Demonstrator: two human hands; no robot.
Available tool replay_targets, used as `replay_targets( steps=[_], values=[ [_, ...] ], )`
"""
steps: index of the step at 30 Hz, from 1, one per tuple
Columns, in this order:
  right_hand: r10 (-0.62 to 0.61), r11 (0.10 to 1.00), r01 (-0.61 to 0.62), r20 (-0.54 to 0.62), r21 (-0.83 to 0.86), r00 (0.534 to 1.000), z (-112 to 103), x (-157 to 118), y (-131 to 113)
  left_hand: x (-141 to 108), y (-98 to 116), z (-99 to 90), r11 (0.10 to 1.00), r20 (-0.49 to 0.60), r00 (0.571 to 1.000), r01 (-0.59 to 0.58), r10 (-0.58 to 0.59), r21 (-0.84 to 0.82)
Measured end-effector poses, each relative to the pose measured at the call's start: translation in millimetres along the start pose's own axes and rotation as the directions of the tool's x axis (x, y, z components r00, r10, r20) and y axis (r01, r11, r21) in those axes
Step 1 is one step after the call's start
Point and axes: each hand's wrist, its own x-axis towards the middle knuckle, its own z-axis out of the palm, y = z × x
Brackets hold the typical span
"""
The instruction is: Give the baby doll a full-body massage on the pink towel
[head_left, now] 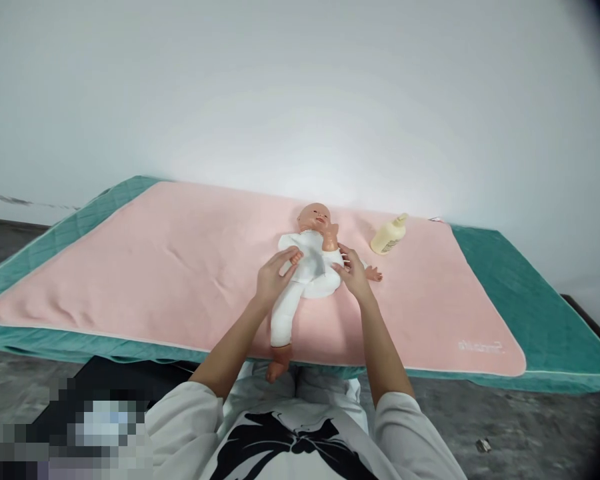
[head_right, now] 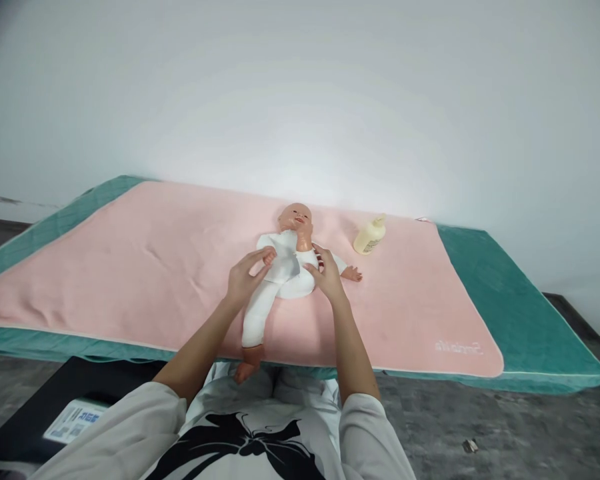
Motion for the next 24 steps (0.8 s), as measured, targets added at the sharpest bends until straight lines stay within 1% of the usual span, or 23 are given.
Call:
replay_targets(
  steps=[1, 3, 5, 7, 9, 10, 12, 14, 16, 18, 21, 22, 24],
  values=[
    [-0.01, 1.0, 0.01, -0.022, 0.006, 1.0, -3, -4, -1, 4, -3, -6.4, 0.997, -0.036, 0.997, 0.069, -0.07, -0.025],
    [-0.045, 0.999, 0.044, -0.056, -0.012, 0.997, -9, -14, -5, 13, -12, -18.9, 0.978, -0.112, 0.974, 0.187, -0.197, -0.093],
    [-0.089, 0.995, 0.087, -0.053, -0.046, 0.995, -15, -28, -8, 21, -24, -30.9, 0.947, -0.168, 0.939, 0.272, -0.299, -0.169],
    [-0.121, 0.991, 0.118, -0.04, -0.065, 0.992, -20, -46, -9, 26, -40, -42.3, 0.913, -0.204, 0.896, 0.354, -0.394, -0.204],
    [-0.135, 0.989, 0.132, -0.046, -0.071, 0.99, -22, -67, -6, 28, -56, -52.2, 0.876, -0.229, 0.847, 0.448, -0.48, -0.18],
    [-0.145, 0.987, 0.144, -0.017, -0.078, 0.989, -22, -79, -3, 28, -65, -56.2, 0.856, -0.231, 0.824, 0.495, -0.517, -0.149],
    [-0.17, 0.98, 0.173, 0.035, -0.099, 0.985, -18, -103, 5, 26, -81, -61.6, 0.808, -0.206, 0.784, 0.586, -0.586, -0.067],
    [-0.169, 0.971, 0.179, 0.075, -0.159, 0.983, -12, -126, 15, 22, -94, -63.2, 0.751, -0.154, 0.744, 0.66, -0.65, 0.02],
    [-0.148, 0.963, 0.162, 0.079, -0.218, 0.986, -4, -146, 24, 18, -104, -61.9, 0.715, -0.124, 0.717, 0.696, -0.686, 0.068],
    [-0.145, 0.947, 0.165, 0.094, -0.274, 0.985, 1, -160, 29, 15, -111, -59.7, 0.689, -0.139, 0.687, 0.723, -0.713, 0.038],
    [-0.17, 0.903, 0.245, 0.228, -0.352, 0.959, 3, -169, 29, 15, -119, -58.5, 0.665, -0.186, 0.643, 0.741, -0.743, -0.092],
    [-0.183, 0.886, 0.281, 0.278, -0.369, 0.943, 2, -170, 28, 16, -121, -59.0, 0.662, -0.191, 0.637, 0.74, -0.746, -0.118],
    [-0.207, 0.859, 0.334, 0.333, -0.389, 0.92, 1, -170, 26, 17, -126, -61.1, 0.672, -0.191, 0.647, 0.729, -0.738, -0.13]
  ],
)
